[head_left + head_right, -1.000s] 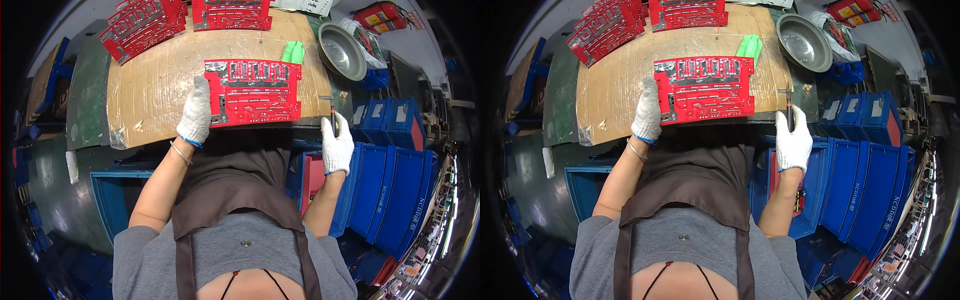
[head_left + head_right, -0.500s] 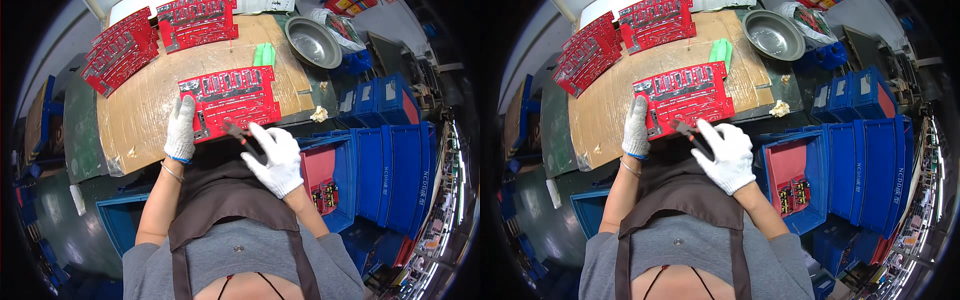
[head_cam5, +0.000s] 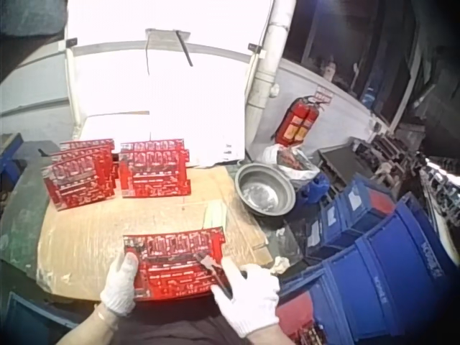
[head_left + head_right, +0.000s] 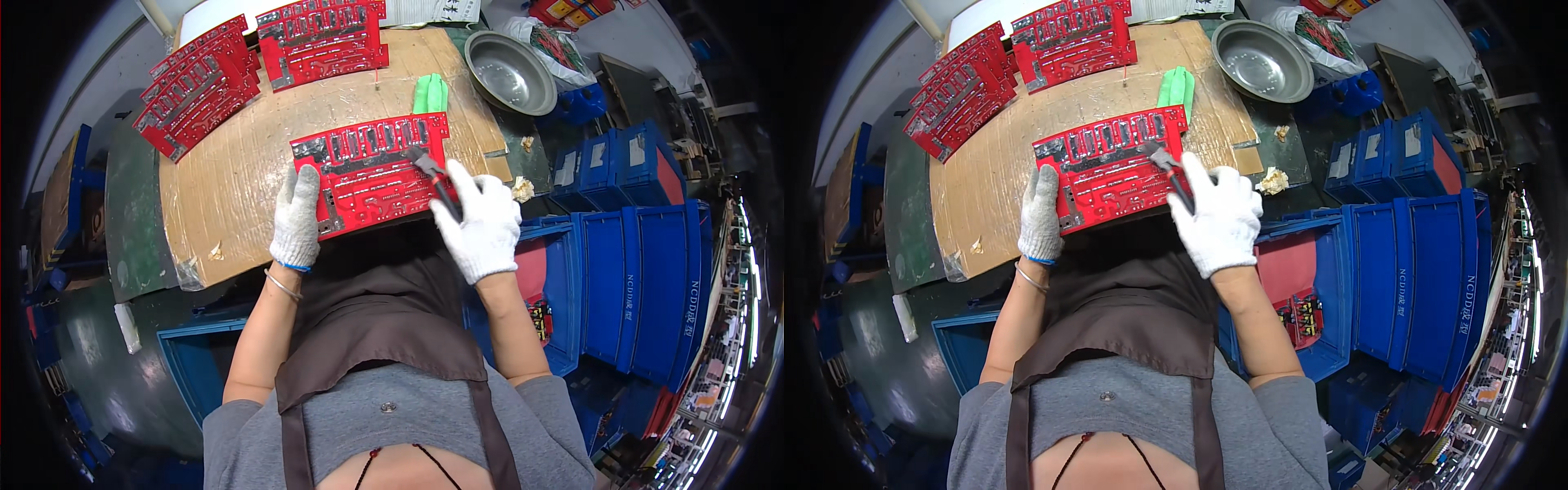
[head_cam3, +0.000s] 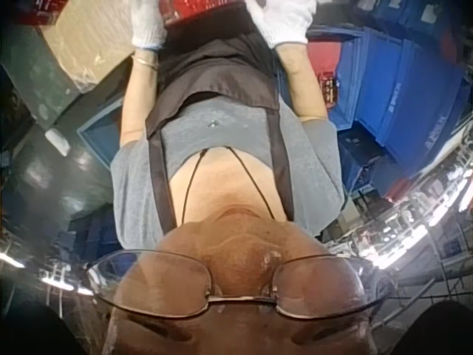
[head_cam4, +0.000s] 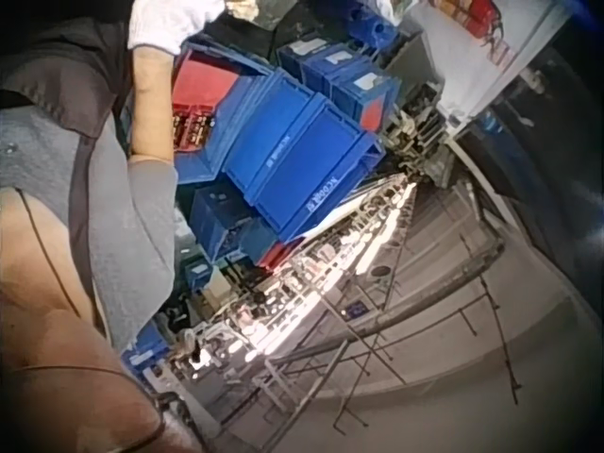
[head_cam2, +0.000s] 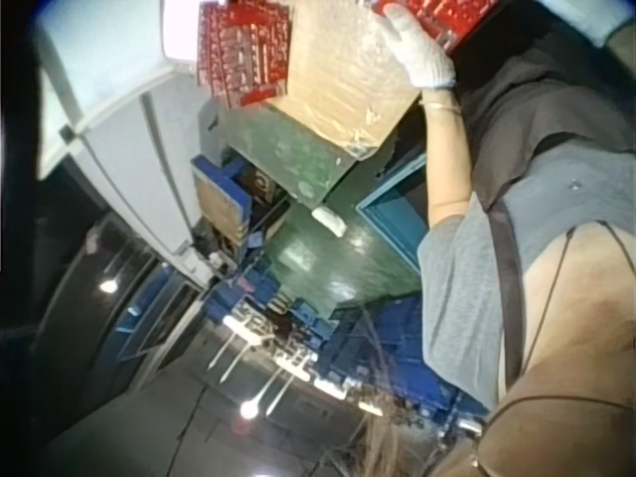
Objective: Trimming excess material and component leads from printed circuit boards using diagonal cutters.
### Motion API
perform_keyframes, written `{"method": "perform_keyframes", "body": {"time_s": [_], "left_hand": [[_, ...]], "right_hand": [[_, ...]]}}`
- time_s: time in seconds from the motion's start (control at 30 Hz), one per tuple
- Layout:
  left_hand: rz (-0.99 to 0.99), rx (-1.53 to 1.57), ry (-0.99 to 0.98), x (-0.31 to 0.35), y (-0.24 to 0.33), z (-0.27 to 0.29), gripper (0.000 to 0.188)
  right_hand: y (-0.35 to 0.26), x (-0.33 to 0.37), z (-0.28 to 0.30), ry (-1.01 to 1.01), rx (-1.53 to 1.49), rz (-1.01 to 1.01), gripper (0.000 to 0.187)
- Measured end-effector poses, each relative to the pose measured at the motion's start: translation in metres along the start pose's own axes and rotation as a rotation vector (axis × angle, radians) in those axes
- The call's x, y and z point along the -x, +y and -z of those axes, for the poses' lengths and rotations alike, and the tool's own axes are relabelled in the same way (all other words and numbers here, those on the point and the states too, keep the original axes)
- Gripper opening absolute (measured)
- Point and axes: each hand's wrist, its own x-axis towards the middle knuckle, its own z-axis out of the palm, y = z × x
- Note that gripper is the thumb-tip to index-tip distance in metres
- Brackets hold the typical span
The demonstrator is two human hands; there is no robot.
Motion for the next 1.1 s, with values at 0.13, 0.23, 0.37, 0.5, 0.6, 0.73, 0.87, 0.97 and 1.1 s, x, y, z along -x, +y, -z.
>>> {"method": "perform_keyframes", "body": {"time_s": [0.13,0.23,0.37,0.5,0.6,0.73,0.87,0.97,1.1], "left_hand": [[-0.001,-0.016,0.018,0.001,-0.001,0.001,0.054],[-0.012,-0.028,0.014,0.002,-0.001,0.002,0.053],[0.007,-0.014,0.004,0.004,0.001,0.002,0.054],[-0.009,-0.053,0.028,0.003,-0.005,0.004,0.055],[-0.021,-0.048,0.02,0.002,-0.005,0.004,0.055],[-0.002,-0.03,0.017,0.005,0.0,0.002,0.056],[0.003,-0.024,0.007,0.004,-0.001,0.002,0.056],[0.005,-0.028,0.011,0.003,-0.002,0.003,0.056],[0.007,-0.017,0.007,0.003,-0.002,0.002,0.055]], "right_hand": [[0.031,0.0,-0.003,0.068,0.076,-0.267,0.056],[0.03,0.007,0.001,0.113,0.059,-0.149,0.058],[0.009,-0.001,0.016,0.088,0.085,0.01,0.061],[0.009,-0.01,0.016,0.098,0.185,0.079,0.062],[0.014,-0.015,0.017,0.043,0.206,0.121,0.06],[0.021,-0.026,0.023,-0.008,0.231,0.156,0.058],[0.035,-0.031,0.016,-0.05,0.135,0.193,0.053],[0.037,-0.031,0.015,-0.047,0.052,0.175,0.05],[0.038,-0.034,0.024,-0.135,-0.095,0.105,0.047]]}}
